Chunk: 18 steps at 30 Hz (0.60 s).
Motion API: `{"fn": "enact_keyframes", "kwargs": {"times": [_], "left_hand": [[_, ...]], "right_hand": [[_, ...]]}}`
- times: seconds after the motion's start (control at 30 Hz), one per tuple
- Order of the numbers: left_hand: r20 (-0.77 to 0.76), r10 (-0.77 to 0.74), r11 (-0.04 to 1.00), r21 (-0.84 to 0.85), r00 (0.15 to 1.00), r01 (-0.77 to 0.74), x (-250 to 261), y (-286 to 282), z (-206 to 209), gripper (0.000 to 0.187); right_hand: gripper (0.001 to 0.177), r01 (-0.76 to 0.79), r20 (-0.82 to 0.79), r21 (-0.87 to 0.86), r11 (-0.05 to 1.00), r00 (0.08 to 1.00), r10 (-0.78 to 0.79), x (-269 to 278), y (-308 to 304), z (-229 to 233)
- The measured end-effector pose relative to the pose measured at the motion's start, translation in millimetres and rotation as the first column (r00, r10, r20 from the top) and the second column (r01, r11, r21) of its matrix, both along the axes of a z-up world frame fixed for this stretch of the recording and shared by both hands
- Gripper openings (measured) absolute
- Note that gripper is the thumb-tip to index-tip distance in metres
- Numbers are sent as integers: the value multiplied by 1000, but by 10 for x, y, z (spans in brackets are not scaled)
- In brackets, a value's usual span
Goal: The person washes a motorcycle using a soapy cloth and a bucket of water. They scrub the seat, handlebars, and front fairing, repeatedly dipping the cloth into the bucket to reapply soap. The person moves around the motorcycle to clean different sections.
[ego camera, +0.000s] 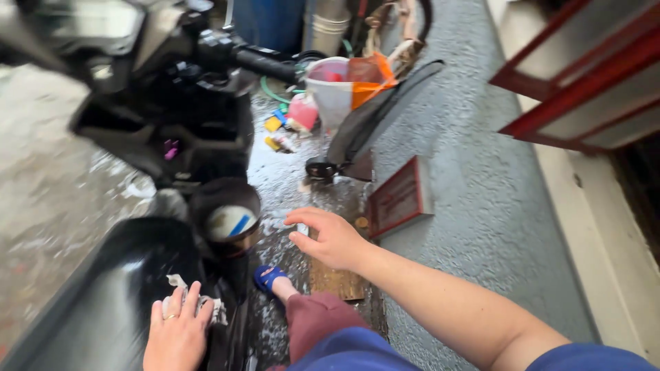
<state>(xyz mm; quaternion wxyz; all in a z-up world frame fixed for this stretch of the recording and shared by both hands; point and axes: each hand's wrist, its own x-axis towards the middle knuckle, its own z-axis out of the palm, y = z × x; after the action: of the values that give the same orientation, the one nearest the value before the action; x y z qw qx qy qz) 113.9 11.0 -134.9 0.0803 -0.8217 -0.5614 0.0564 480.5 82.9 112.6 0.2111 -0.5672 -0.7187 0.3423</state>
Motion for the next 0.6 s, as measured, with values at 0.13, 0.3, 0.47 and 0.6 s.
{"fn": "enact_keyframes", "kwargs": {"times": [0.13,0.3,0.47,0.6], "left_hand": [[141,-210,978,42,967,206,277,681,206,14],[149,82,992,-103,985,-67,453,1274,986,36],[206,78,924,354,975,-149,-4,1369,983,44],[293,121,922,320,948,-216,-283,861,1027,26]], "right_hand": [[40,109,10,-59,992,994,-109,274,111,125],[43,158,58,-86,984,986,-153,444,352,26],[34,85,-27,20,996,996,-85,425,706,-627],[28,-31,-185,11,999,982,33,138,1080,-857]]}}
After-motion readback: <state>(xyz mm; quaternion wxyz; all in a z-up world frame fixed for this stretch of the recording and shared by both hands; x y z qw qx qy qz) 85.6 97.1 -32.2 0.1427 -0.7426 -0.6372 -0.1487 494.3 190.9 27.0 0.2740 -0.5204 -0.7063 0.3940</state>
